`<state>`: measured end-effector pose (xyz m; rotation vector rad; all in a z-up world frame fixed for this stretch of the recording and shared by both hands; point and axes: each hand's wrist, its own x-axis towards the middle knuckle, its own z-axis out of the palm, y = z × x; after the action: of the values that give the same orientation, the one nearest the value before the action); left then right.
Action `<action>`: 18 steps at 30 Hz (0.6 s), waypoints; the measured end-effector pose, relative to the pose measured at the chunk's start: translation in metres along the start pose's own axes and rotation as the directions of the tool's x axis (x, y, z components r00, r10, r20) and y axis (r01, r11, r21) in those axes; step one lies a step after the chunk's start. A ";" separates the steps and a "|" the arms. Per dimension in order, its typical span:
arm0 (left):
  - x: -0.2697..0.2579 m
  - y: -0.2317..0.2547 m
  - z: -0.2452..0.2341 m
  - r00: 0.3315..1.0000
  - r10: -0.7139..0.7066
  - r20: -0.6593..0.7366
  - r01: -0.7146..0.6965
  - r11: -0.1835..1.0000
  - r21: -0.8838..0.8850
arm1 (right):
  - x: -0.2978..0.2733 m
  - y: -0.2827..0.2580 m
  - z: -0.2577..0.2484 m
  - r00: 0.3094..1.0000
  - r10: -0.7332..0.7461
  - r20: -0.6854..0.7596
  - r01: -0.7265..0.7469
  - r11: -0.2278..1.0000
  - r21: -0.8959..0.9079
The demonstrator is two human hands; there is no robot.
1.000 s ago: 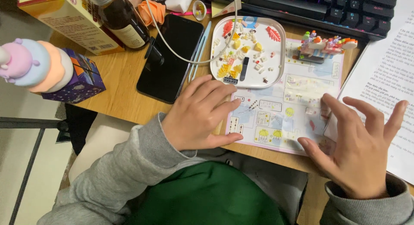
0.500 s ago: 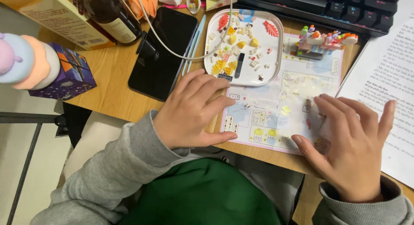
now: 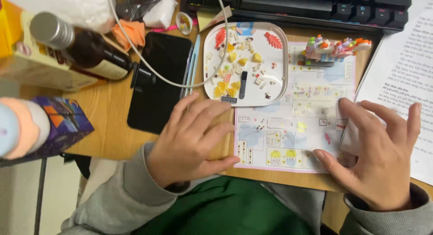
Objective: Assembling a miniature building set by connecting small plastic parts
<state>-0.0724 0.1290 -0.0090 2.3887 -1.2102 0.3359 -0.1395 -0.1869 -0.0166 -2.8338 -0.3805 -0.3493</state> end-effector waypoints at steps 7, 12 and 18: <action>0.000 -0.001 0.000 0.994 -0.081 0.076 0.084 0.996 -0.041 | 0.009 -0.001 0.000 1.000 -0.018 -0.017 0.017 0.997 -0.070; 0.000 -0.002 0.003 0.991 -0.101 0.093 0.105 0.994 -0.039 | 0.005 0.001 0.002 1.000 -0.005 -0.026 0.002 0.993 -0.118; -0.001 -0.003 0.003 0.991 -0.094 0.092 0.097 0.995 -0.023 | 0.002 0.005 0.001 0.998 -0.051 -0.046 0.044 0.991 -0.130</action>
<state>-0.0705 0.1301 -0.0126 2.4519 -1.1268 0.1813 -0.1358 -0.1905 -0.0184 -2.9390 -0.4307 -0.4679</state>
